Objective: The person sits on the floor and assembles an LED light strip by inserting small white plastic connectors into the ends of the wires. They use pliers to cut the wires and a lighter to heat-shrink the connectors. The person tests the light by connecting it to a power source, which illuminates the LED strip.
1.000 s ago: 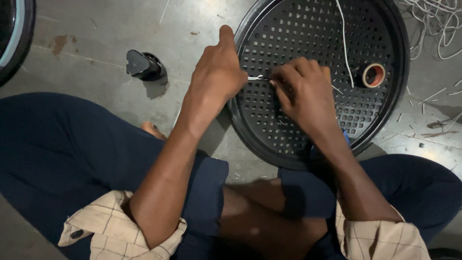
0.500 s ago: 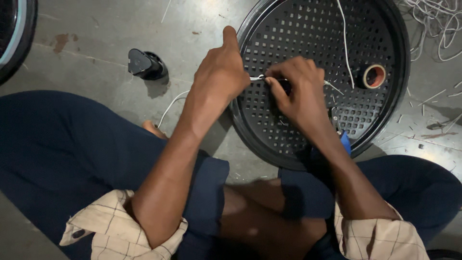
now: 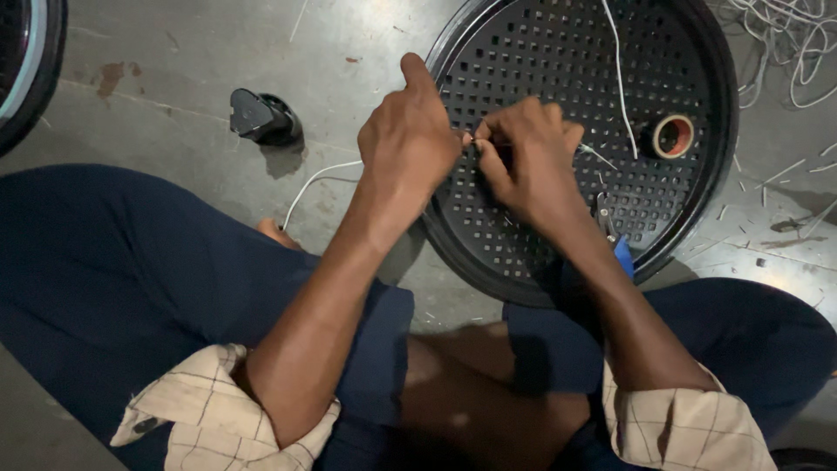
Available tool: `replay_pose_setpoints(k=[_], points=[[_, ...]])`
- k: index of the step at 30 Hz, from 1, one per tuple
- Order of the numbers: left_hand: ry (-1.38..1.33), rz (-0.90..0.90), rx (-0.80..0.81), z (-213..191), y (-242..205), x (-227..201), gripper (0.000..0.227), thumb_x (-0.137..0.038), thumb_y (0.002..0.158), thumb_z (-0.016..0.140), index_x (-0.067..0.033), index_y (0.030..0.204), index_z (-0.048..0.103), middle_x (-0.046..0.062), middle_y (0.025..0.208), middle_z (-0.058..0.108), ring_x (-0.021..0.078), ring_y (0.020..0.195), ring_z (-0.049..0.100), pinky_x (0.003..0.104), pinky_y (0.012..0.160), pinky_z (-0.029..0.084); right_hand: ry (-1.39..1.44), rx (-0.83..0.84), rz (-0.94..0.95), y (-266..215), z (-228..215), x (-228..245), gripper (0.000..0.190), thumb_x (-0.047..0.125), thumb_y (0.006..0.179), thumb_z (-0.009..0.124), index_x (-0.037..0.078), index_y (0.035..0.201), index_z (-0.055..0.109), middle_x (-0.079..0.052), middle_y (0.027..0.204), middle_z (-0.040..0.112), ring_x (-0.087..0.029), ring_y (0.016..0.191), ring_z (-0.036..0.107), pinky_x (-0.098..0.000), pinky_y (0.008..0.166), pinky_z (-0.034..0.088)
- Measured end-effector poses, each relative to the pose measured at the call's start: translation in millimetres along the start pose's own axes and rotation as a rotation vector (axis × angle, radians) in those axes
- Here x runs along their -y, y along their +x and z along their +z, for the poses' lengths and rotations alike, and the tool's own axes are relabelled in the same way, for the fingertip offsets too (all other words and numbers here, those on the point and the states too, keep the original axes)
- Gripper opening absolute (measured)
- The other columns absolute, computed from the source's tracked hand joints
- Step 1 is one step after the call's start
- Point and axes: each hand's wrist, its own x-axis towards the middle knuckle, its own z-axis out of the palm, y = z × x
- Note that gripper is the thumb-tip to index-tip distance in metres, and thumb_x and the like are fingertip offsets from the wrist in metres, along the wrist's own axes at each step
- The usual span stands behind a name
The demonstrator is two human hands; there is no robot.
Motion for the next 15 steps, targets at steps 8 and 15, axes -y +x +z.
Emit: replay_pose_setpoints(k=[8,15], points=[[0.014,0.022,0.004,-2,3,2,0.07,-0.022,0.074,0.09,0.005,0.116,0.041,0.029,0.087,0.072,0.0478,0.087,0.072,0.052,0.072,0.057,-0.046,-0.021,-0.028,0,3,-3,0.015,0.015,0.094,0.074,0.012,0.109,0.071,-0.008,0.104,0.057,-0.028,0.101,0.051,-0.0434,0.09,0.03],[0.006,0.046,0.014,-8,7,2,0.071,-0.026,0.07,0.093,0.0042,0.114,0.046,0.03,0.091,0.071,0.0482,0.091,0.071,0.051,0.076,0.057,0.036,0.014,-0.005,-1,-6,0,0.014,0.014,0.1,0.073,0.011,0.113,0.071,-0.008,0.106,0.06,-0.028,0.104,0.052,-0.0409,0.094,0.034]])
